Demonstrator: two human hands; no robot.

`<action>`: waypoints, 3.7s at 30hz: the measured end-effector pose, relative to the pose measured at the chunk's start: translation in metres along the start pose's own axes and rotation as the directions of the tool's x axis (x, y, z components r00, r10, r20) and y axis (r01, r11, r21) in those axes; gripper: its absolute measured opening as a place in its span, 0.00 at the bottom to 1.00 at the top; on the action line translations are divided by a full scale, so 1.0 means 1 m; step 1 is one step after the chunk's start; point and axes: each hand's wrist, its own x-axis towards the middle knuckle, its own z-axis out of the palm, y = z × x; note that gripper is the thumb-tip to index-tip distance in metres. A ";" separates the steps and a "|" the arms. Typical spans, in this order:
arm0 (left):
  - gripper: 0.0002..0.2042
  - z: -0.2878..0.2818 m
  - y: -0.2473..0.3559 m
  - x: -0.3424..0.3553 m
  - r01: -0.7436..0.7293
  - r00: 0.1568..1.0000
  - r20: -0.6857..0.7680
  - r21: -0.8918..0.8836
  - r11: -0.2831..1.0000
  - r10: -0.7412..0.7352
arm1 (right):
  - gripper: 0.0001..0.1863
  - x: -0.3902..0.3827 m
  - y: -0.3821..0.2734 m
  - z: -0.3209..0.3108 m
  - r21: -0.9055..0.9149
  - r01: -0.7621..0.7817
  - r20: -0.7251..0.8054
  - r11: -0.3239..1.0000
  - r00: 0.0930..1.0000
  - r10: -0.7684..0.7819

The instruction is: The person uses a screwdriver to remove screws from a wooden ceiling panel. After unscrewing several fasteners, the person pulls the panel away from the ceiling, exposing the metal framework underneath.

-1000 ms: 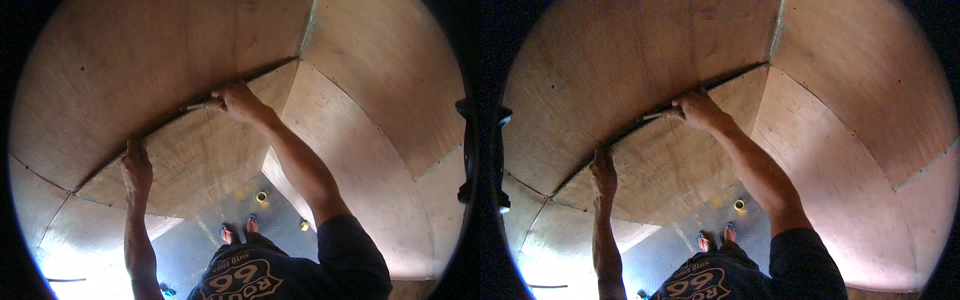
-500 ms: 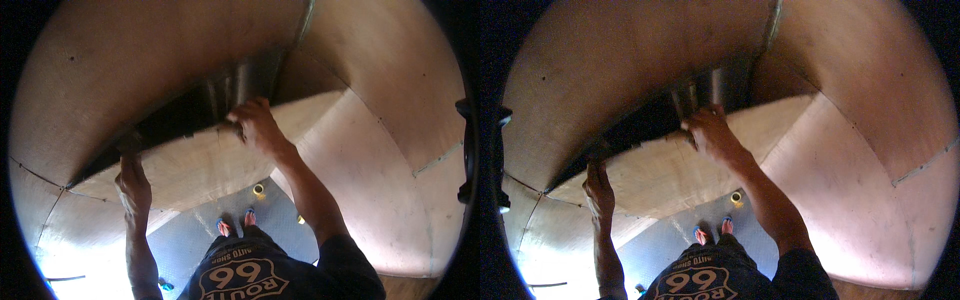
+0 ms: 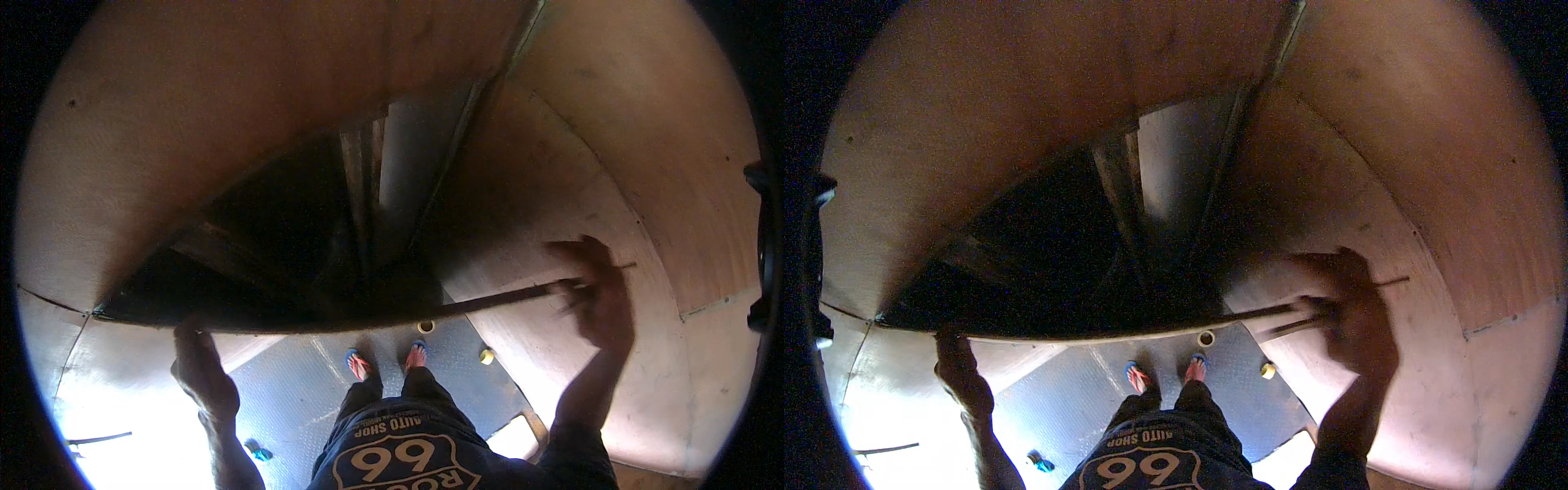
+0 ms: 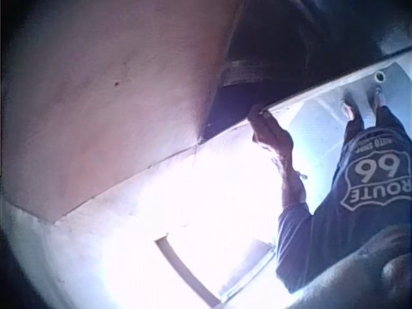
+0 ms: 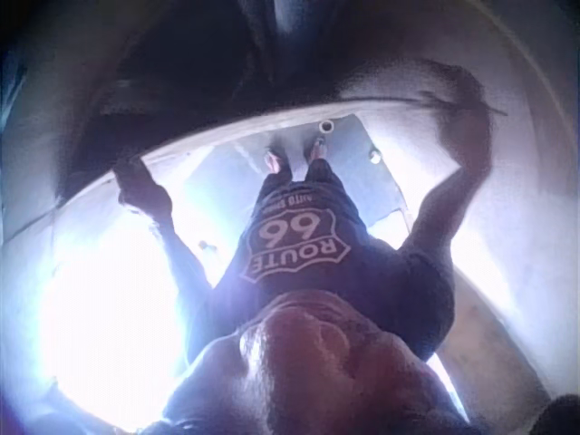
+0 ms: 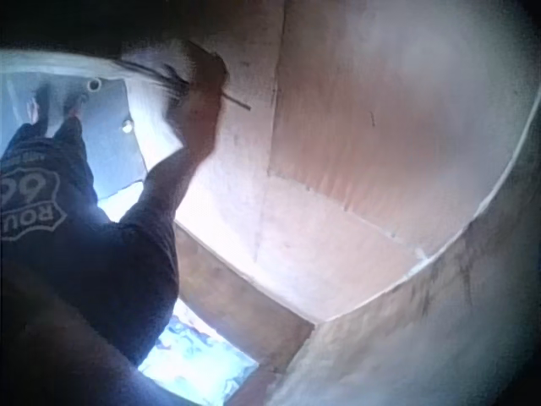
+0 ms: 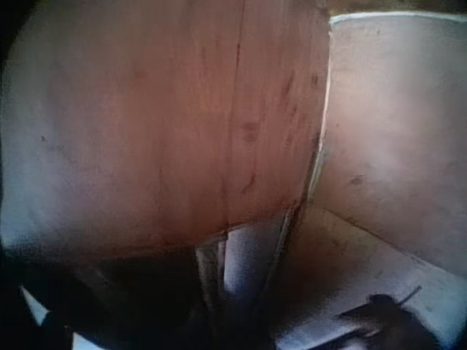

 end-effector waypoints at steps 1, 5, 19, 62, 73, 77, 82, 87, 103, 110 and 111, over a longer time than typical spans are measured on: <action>0.11 -0.002 -0.004 -0.006 0.076 0.997 0.013 0.015 0.997 -0.076 | 0.20 -0.012 0.019 -0.014 0.059 -0.094 -0.064 0.994 0.993 0.097; 0.19 0.000 -0.028 -0.028 0.018 0.992 -0.120 -0.102 0.995 -0.030 | 0.15 -0.037 0.077 -0.051 -0.044 -0.536 -0.314 0.843 0.808 0.498; 0.20 0.002 -0.031 -0.046 0.262 0.910 -0.360 0.123 0.957 -0.203 | 0.18 -0.124 0.171 -0.061 0.134 -0.507 0.024 0.851 0.861 0.509; 0.12 0.032 0.261 -0.334 0.731 0.671 0.189 -0.331 0.597 -0.717 | 0.13 -0.306 0.051 -0.022 0.581 -0.028 -0.183 0.813 0.969 0.165; 0.24 -0.069 0.330 -0.337 0.583 0.737 -0.032 -0.475 0.659 -0.675 | 0.19 -0.362 -0.042 -0.038 0.773 0.425 -0.083 0.471 0.803 -0.590; 0.24 -0.129 0.335 -0.314 0.650 0.728 -0.072 -0.242 0.720 -0.682 | 0.22 -0.369 -0.091 -0.018 0.910 0.369 -0.090 0.189 0.621 -0.779; 0.13 -0.194 0.343 -0.305 0.560 0.795 0.029 0.351 0.751 -0.606 | 0.20 -0.407 -0.169 0.001 0.949 0.314 -0.183 -0.025 0.484 -0.856; 0.09 -0.248 0.296 -0.343 0.250 0.836 0.299 0.537 0.805 -0.459 | 0.16 -0.444 -0.255 0.015 0.869 0.464 -0.425 -0.171 0.523 -0.739; 0.10 -0.494 0.104 -0.468 0.219 0.704 0.143 0.888 0.404 -0.696 | 0.15 -0.400 0.033 0.288 0.478 0.244 0.665 0.844 0.527 -0.529; 0.08 -0.537 0.039 -0.507 0.464 0.769 -0.239 0.846 0.261 -0.593 | 0.25 -0.347 0.172 0.311 0.169 0.150 0.814 0.974 0.536 -0.224; 0.08 -0.542 0.029 -0.511 0.361 0.794 -0.181 0.909 0.210 -0.580 | 0.26 -0.346 0.176 0.312 0.144 0.062 0.832 0.988 0.533 -0.155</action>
